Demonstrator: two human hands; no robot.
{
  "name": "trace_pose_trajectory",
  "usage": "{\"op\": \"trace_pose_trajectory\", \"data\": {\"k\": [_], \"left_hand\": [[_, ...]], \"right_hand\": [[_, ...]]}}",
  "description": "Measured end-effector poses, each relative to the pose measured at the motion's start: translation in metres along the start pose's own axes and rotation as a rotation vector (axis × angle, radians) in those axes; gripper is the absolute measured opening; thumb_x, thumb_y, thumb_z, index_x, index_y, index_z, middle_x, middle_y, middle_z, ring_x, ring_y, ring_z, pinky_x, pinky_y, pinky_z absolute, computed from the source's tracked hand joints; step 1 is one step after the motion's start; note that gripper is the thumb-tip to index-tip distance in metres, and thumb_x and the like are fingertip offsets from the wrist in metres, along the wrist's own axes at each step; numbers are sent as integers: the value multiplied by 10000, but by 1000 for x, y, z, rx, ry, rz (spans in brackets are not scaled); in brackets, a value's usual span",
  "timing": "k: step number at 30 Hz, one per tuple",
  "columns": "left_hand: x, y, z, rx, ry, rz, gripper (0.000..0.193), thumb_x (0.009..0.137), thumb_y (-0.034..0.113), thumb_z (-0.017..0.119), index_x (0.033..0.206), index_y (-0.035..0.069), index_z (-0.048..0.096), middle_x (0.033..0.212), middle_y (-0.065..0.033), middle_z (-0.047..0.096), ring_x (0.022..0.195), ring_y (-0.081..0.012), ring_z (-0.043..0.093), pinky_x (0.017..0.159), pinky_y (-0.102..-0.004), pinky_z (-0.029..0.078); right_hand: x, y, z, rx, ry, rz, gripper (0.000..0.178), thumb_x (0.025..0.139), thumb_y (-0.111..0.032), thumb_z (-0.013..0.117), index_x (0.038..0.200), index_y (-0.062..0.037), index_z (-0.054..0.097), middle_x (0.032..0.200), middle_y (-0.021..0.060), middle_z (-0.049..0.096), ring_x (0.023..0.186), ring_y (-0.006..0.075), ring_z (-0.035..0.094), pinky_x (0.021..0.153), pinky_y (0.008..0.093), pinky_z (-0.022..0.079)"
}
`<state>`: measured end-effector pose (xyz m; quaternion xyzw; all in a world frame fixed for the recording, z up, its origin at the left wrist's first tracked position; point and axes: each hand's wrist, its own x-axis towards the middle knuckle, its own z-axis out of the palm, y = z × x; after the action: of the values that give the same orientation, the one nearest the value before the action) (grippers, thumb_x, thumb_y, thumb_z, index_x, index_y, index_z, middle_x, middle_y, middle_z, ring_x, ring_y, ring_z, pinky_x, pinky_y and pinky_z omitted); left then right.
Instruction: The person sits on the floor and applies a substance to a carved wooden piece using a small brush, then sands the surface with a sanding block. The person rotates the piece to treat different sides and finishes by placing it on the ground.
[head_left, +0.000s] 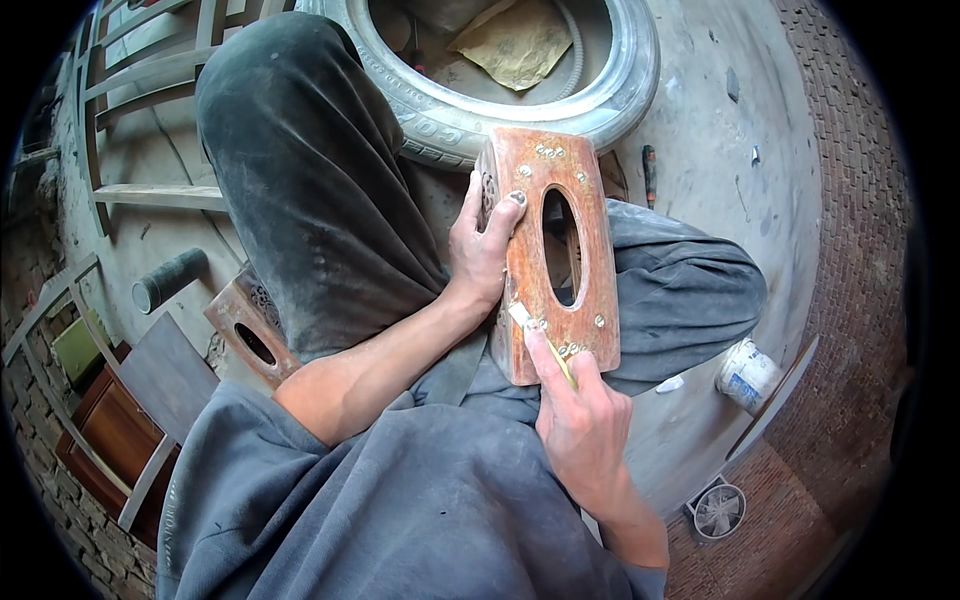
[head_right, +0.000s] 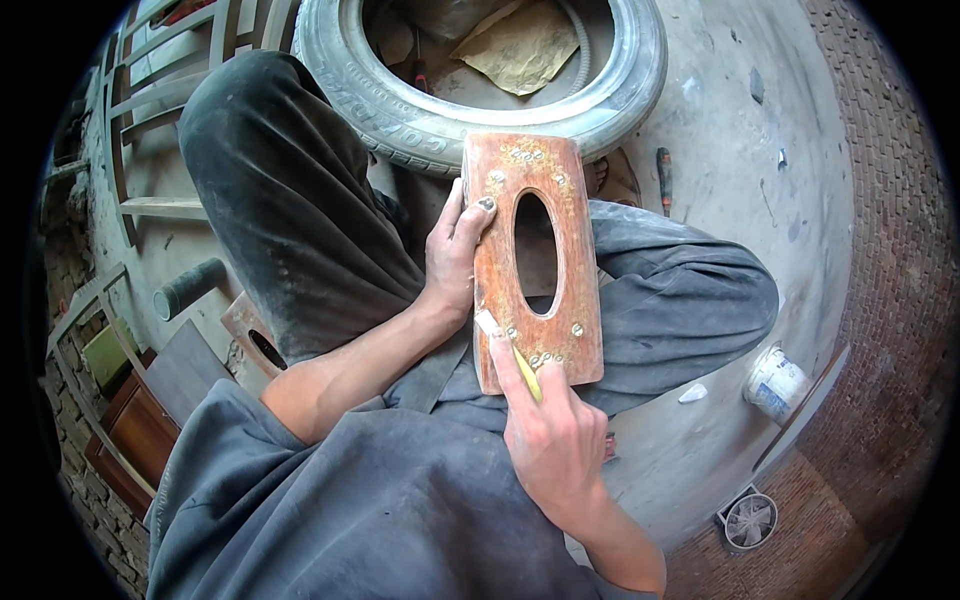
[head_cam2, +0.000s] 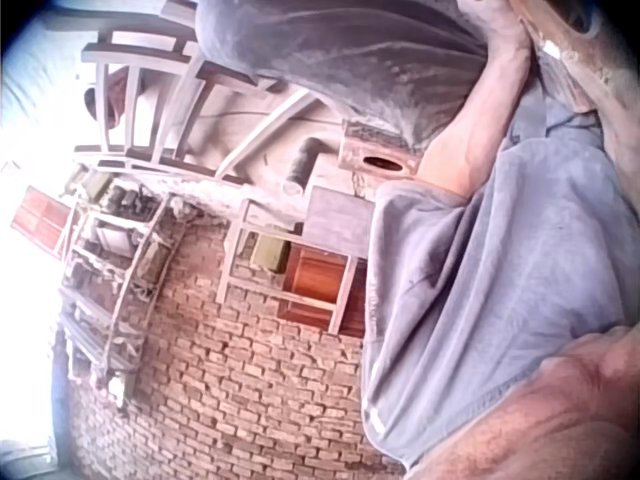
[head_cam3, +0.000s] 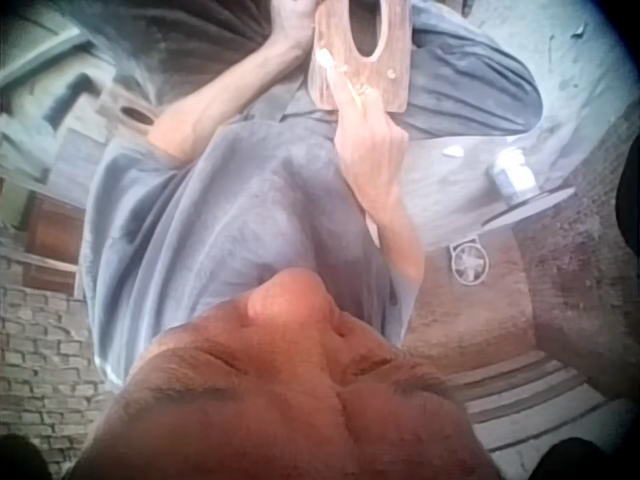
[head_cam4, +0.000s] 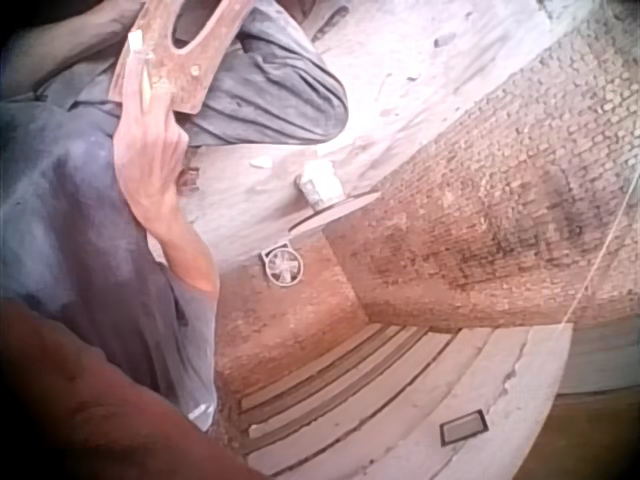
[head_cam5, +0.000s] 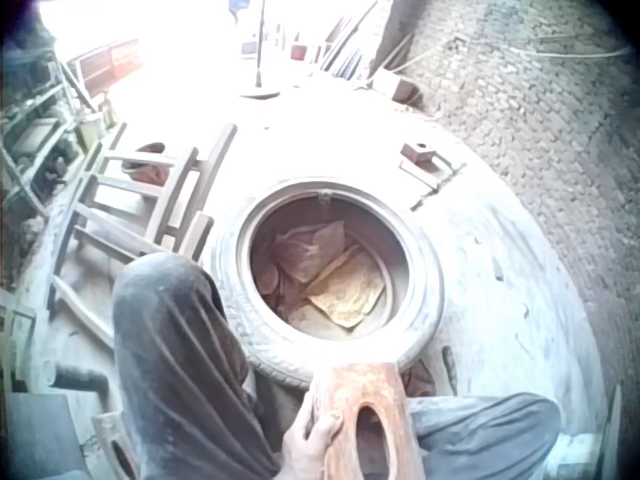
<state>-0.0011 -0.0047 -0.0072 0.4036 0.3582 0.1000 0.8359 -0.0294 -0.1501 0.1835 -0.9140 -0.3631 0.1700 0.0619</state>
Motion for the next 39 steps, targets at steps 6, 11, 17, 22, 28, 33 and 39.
{"op": "trace_pose_trajectory", "data": {"k": [6, 11, 17, 22, 28, 33, 39], "left_hand": [[1, -4, 1, 1, 14, 27, 930, 963, 433, 700, 1622, -133, 367, 1494, -237, 615, 1325, -245, 611, 1134, -345, 460], [0, -3, 3, 5, 34, 16, 943, 962, 435, 711, 1627, -132, 355, 1495, -239, 614, 1329, -244, 612, 1142, -346, 460], [-2, 1, 3, -20, 7, -5, 952, 970, 442, 711, 1640, -121, 336, 1494, -237, 613, 1337, -248, 610, 1151, -358, 457], [-1, 1, 1, 8, 9, -10, 950, 975, 442, 707, 1650, -108, 327, 1513, -238, 596, 1357, -256, 597, 1165, -368, 445], [-6, 5, 5, -43, 46, -38, 949, 989, 428, 727, 1664, -94, 313, 1567, -238, 551, 1412, -260, 556, 1200, -368, 412], [-4, 1, 3, -65, 27, 1, 947, 996, 438, 731, 1673, -78, 315, 1595, -224, 529, 1443, -258, 531, 1213, -364, 397], [-4, -1, 3, -56, 25, 3, 948, 993, 441, 730, 1671, -79, 318, 1604, -219, 521, 1451, -255, 523, 1220, -362, 387]], "right_hand": [[-2, -6, -6, -82, -22, -5, 679, 819, 42, 718, 1456, -193, 716, 806, 59, 426, 556, 222, 589, 493, 409, 481], [-13, -9, -8, -89, -29, 12, 678, 818, 37, 720, 1455, -195, 719, 807, 61, 433, 550, 226, 584, 495, 409, 487], [12, -6, -1, -13, 72, 8, 643, 857, 20, 717, 1455, -216, 724, 802, 65, 459, 555, 249, 595, 509, 416, 503], [4, -1, -1, -7, 22, 22, 614, 910, -19, 710, 1480, -246, 703, 798, 68, 467, 556, 262, 605, 508, 430, 508], [17, -4, -1, -45, -22, 38, 611, 916, -27, 709, 1485, -249, 699, 801, 73, 465, 555, 270, 617, 510, 434, 513], [16, -6, -1, -40, -31, 36, 616, 903, -21, 708, 1483, -228, 700, 795, 82, 458, 540, 268, 607, 505, 429, 508], [15, -4, 1, -36, -33, 14, 621, 887, 4, 699, 1477, -188, 701, 788, 89, 456, 534, 266, 602, 511, 427, 514]]}}
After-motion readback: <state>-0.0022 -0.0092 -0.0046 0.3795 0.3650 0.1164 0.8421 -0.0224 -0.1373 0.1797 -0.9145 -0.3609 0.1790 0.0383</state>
